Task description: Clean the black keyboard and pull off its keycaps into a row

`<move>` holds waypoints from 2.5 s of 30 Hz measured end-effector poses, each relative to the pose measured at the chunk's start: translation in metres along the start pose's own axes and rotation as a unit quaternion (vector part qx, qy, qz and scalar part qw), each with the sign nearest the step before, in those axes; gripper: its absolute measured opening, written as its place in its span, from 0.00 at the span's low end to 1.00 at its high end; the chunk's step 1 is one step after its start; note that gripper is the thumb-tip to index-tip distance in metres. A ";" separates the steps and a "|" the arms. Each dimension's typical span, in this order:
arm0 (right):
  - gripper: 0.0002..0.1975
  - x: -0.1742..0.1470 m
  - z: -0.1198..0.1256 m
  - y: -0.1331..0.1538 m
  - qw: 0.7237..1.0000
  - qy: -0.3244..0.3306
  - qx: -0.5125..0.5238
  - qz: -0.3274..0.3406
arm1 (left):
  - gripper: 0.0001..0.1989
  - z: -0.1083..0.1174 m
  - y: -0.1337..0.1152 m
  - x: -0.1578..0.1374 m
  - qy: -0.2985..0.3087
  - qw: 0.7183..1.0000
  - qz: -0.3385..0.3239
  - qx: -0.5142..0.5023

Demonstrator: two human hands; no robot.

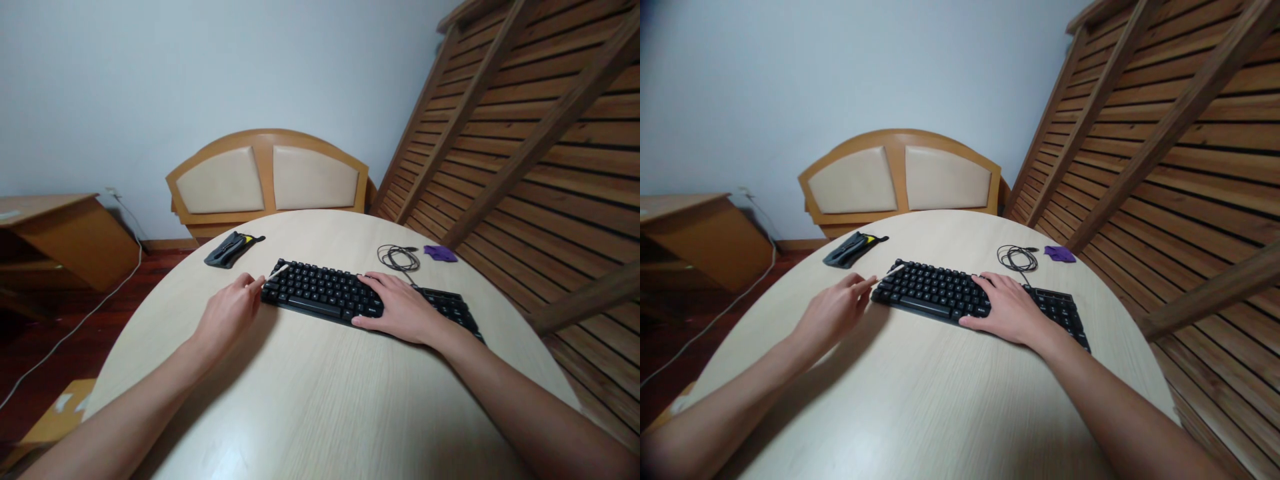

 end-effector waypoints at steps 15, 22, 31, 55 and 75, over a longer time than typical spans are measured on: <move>0.46 0.000 0.002 -0.003 1.000 0.000 0.007 -0.001 | 0.21 -0.013 -0.025 -0.010 0.066 0.997 -0.028 -0.005; 0.47 0.001 0.000 -0.005 1.000 0.007 0.003 -0.001 | 0.21 -0.011 -0.023 -0.013 0.075 0.997 -0.033 0.005; 0.46 0.000 0.000 -0.004 1.000 -0.004 0.012 0.004 | 0.20 -0.002 -0.019 -0.016 0.070 0.997 -0.030 0.006; 0.46 0.000 0.000 -0.006 1.000 0.000 0.009 -0.001 | 0.17 0.012 -0.002 -0.018 0.173 0.984 0.002 0.041; 0.48 0.000 0.001 -0.006 1.000 0.016 0.009 -0.012 | 0.13 0.011 -0.011 -0.033 0.198 0.979 -0.057 -0.002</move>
Point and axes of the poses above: each hand's wrist, its own x-axis towards the middle knuckle, its own z-axis out of the back of the hand, y = z × x, the point moved 4 cm from there along x, towards the middle knuckle, and after that the axes turned 1 degree about z, right-handed, at the moved point
